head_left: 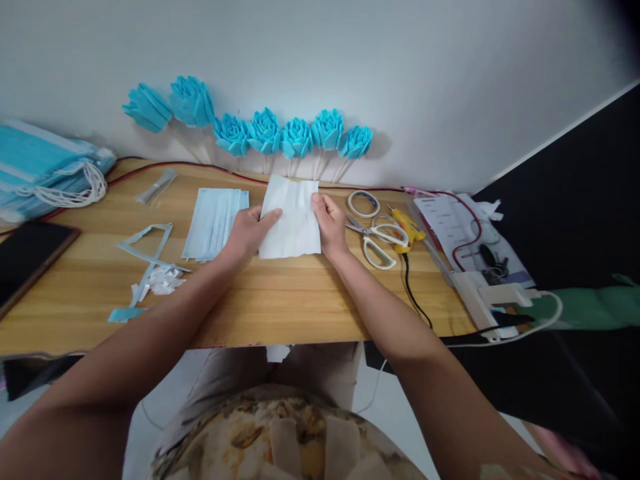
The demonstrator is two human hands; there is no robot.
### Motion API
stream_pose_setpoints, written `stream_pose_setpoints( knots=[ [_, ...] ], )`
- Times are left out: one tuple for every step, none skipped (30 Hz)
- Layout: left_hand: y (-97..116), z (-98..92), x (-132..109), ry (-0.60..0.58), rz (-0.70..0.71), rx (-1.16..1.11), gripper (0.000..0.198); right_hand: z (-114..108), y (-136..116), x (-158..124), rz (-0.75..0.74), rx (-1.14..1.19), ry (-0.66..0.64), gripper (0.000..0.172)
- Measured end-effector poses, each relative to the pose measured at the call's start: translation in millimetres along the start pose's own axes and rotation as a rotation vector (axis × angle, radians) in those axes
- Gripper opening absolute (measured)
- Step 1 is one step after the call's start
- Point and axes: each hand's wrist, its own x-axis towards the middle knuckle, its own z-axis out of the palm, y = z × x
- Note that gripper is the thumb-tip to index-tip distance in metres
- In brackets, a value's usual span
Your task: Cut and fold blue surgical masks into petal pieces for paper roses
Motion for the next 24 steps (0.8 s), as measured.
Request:
stream_pose_setpoints(
  knots=[
    [0.1,-0.7,0.3,-0.018,-0.002,0.014,0.033,-0.2,-1.7,-0.6,0.003,-0.019,-0.011,0.054],
    [0.7,-1.7,0.9,-0.030,0.006,0.024,0.033,0.1,-3.6,-1.6,0.006,-0.038,-0.024,0.054],
    [1.4,-3.1,1.7,-0.033,0.022,0.033,0.033,0.7,-5.4,-2.9,0.008,-0.051,-0.041,0.055],
    [2.1,-4.7,2.9,-0.025,0.044,0.045,0.032,1.5,-6.7,-4.2,0.009,-0.057,-0.058,0.054],
    [2.5,-6.4,4.3,-0.011,0.065,0.058,0.032,2.3,-7.5,-5.5,0.006,-0.058,-0.074,0.054],
    [2.7,-8.2,5.7,0.008,0.079,0.060,0.033,3.0,-7.6,-6.6,0.003,-0.057,-0.083,0.053],
    [2.5,-9.7,7.1,0.023,0.085,0.045,0.034,3.4,-7.0,-7.3,-0.002,-0.054,-0.082,0.052],
    [2.2,-11.1,8.3,0.029,0.084,0.010,0.035,3.5,-5.9,-7.7,-0.008,-0.054,-0.073,0.052],
    [2.0,-12.0,9.1,0.028,0.078,-0.039,0.036,3.4,-4.6,-7.7,-0.010,-0.059,-0.060,0.052],
    [1.8,-12.6,9.5,0.020,0.068,-0.090,0.036,3.1,-3.2,-7.5,-0.010,-0.064,-0.045,0.052],
    [1.7,-12.8,9.5,0.010,0.060,-0.133,0.037,2.7,-2.2,-7.1,-0.007,-0.068,-0.035,0.053],
    [1.9,-12.7,9.0,0.002,0.052,-0.160,0.037,2.2,-1.6,-6.7,-0.001,-0.066,-0.033,0.053],
    [2.1,-12.3,8.3,-0.002,0.048,-0.170,0.038,1.8,-1.4,-6.3,0.006,-0.056,-0.036,0.053],
    [2.4,-11.8,7.4,-0.005,0.045,-0.166,0.039,1.5,-1.8,-5.9,0.012,-0.038,-0.043,0.053],
    [2.7,-11.2,6.5,-0.007,0.045,-0.153,0.040,1.4,-2.5,-5.7,0.015,-0.014,-0.053,0.053],
    [2.8,-10.7,5.6,-0.006,0.048,-0.136,0.040,1.4,-3.3,-5.7,0.015,0.009,-0.065,0.052],
    [2.9,-10.1,4.8,-0.008,0.051,-0.117,0.041,1.5,-4.1,-5.8,0.013,0.027,-0.080,0.052],
    [2.8,-9.7,4.2,-0.013,0.055,-0.097,0.042,1.8,-4.7,-6.1,0.010,0.034,-0.093,0.052],
    [2.7,-9.4,3.7,-0.017,0.062,-0.078,0.043,2.1,-4.9,-6.4,0.009,0.028,-0.102,0.053],
    [2.7,-9.3,3.4,-0.020,0.072,-0.057,0.044,2.5,-4.8,-6.7,0.009,0.009,-0.104,0.054],
    [2.6,-9.2,3.3,-0.017,0.087,-0.036,0.045,2.9,-4.4,-6.9,0.010,-0.018,-0.094,0.055],
    [2.6,-9.2,3.3,-0.010,0.107,-0.015,0.046,3.3,-3.6,-7.1,0.011,-0.047,-0.075,0.056],
    [2.6,-9.2,3.4,0.002,0.130,0.008,0.045,3.6,-2.7,-7.2,0.012,-0.075,-0.051,0.057],
    [2.6,-9.1,3.6,0.018,0.151,0.031,0.045,3.9,-1.8,-7.3,0.010,-0.099,-0.026,0.057]
  ],
)
